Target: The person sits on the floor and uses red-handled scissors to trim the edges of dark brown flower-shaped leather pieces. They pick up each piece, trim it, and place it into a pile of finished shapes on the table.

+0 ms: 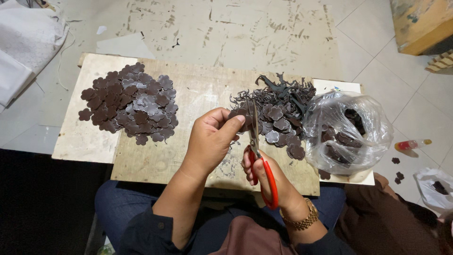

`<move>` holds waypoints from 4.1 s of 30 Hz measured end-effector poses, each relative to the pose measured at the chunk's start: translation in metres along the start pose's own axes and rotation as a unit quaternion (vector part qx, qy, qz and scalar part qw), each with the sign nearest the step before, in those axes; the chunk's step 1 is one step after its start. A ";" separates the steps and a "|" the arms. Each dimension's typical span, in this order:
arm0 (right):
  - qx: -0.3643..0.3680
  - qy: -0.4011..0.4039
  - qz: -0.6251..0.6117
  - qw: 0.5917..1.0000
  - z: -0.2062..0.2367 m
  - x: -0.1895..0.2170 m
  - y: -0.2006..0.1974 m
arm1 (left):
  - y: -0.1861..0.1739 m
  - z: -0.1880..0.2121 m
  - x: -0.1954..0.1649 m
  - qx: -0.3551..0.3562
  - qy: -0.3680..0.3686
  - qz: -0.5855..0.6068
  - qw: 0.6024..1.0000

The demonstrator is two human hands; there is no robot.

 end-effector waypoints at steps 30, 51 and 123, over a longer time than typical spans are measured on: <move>0.024 0.025 0.029 0.999 0.006 -0.006 0.002 | -0.002 0.002 -0.003 0.011 0.013 0.055 0.998; 0.003 0.009 0.057 0.998 0.002 -0.006 -0.003 | -0.001 0.007 -0.007 -0.024 -0.001 -0.025 0.999; 0.028 -0.010 0.060 0.998 0.004 0.007 0.006 | 0.009 0.006 0.007 0.053 -0.026 0.068 0.996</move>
Point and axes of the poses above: each hand's wrist, its own z-axis away from the middle knuckle, its own y-axis out of the palm, x = y × z, the point moved 9 cm from there along -z, towards the middle knuckle, and after that the axes turned 15 degrees about -z, right-handed, at the moved point
